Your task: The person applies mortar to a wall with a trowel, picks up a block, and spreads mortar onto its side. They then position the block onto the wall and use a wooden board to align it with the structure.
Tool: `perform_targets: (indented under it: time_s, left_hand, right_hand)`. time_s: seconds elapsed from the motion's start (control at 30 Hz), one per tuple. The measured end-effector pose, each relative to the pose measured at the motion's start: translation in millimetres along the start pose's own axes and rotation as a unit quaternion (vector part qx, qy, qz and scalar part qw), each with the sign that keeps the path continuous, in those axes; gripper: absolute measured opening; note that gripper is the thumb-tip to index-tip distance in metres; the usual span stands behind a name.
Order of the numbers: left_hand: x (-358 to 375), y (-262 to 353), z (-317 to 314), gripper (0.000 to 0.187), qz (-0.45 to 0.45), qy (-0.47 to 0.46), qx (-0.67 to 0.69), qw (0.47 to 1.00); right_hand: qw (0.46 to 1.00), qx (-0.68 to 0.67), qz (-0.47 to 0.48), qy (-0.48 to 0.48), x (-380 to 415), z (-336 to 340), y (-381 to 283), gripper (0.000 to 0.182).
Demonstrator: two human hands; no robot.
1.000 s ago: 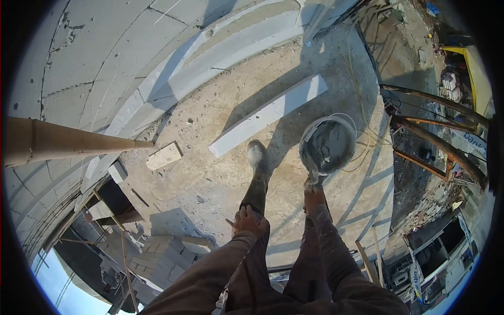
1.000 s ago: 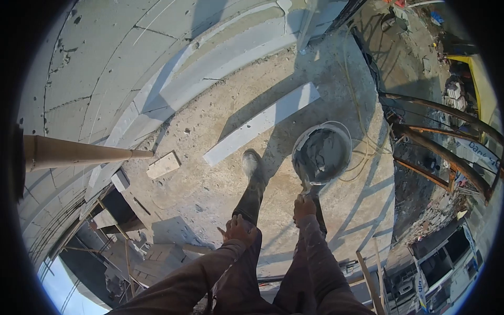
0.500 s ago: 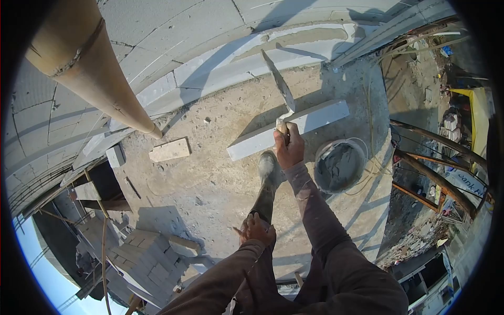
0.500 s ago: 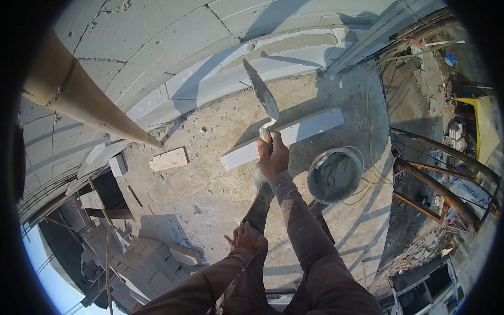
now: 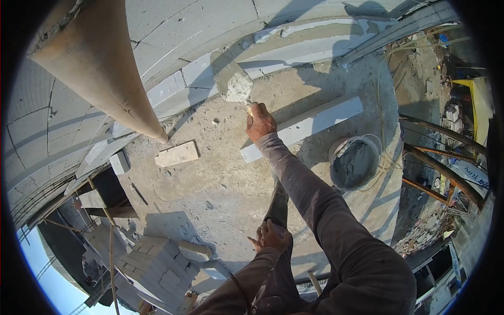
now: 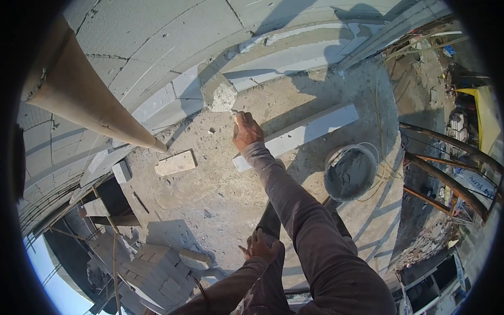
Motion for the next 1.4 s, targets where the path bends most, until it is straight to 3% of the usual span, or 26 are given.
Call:
perform_targets:
  time_s: [0.2,0.33,0.43,0.67,0.8,0.97,1.03,1.17,1.27,1.4]
  left_hand:
    - [2.6,5.2,9.5,0.092,-0.002,0.003,-0.015,1.0]
    - [1.3,4.8,3.2,0.092,-0.001,0.0,-0.028,1.0]
    - [0.3,2.7,-1.0,0.095,0.0,-0.014,-0.026,1.0]
    - [0.6,-1.5,-3.7,0.093,0.003,-0.005,-0.052,0.999]
    - [0.2,-4.0,-9.9,0.092,-0.001,-0.002,-0.062,0.998]
    - [-3.1,-0.1,-1.6,0.092,-0.01,-0.001,-0.055,0.998]
    - [-5.2,1.2,-0.1,0.092,-0.012,-0.003,-0.058,0.998]
    - [1.8,8.8,6.1,0.093,-0.009,-0.021,-0.061,0.998]
    - [2.6,9.6,7.4,0.093,-0.014,-0.013,-0.069,0.997]
    - [-4.3,5.8,4.5,0.095,-0.011,-0.016,-0.056,0.998]
  right_hand:
    - [0.997,-0.004,0.062,-0.051,32.1,43.8,-18.6,0.027]
    - [0.996,0.051,0.025,0.074,-1.3,109.4,16.4,0.03]
    - [0.992,0.075,-0.013,0.103,-29.9,134.0,49.1,0.033]
    - [0.972,-0.026,-0.039,0.232,-64.7,104.4,94.7,0.035]
    - [0.982,-0.008,-0.039,0.183,-56.0,54.4,117.9,0.035]
    - [0.994,-0.044,-0.029,0.096,57.5,50.5,110.7,0.029]
    - [0.99,-0.093,-0.08,0.071,95.5,60.4,111.9,0.031]
    - [0.977,-0.103,-0.038,0.184,59.8,130.5,62.1,0.03]
    - [0.977,-0.108,-0.089,0.16,5.2,116.4,64.1,0.032]
    - [0.987,-0.082,-0.074,0.115,6.4,62.4,32.7,0.034]
Point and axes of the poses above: each hand's wrist, its own x-axis away from the middle knuckle, its own z-axis out of the back of the hand, y = z × x, the point moved 9 cm from there along -x, towards the middle knuckle, and after that the axes turned 1 degree about z, right-handed, at the moved point
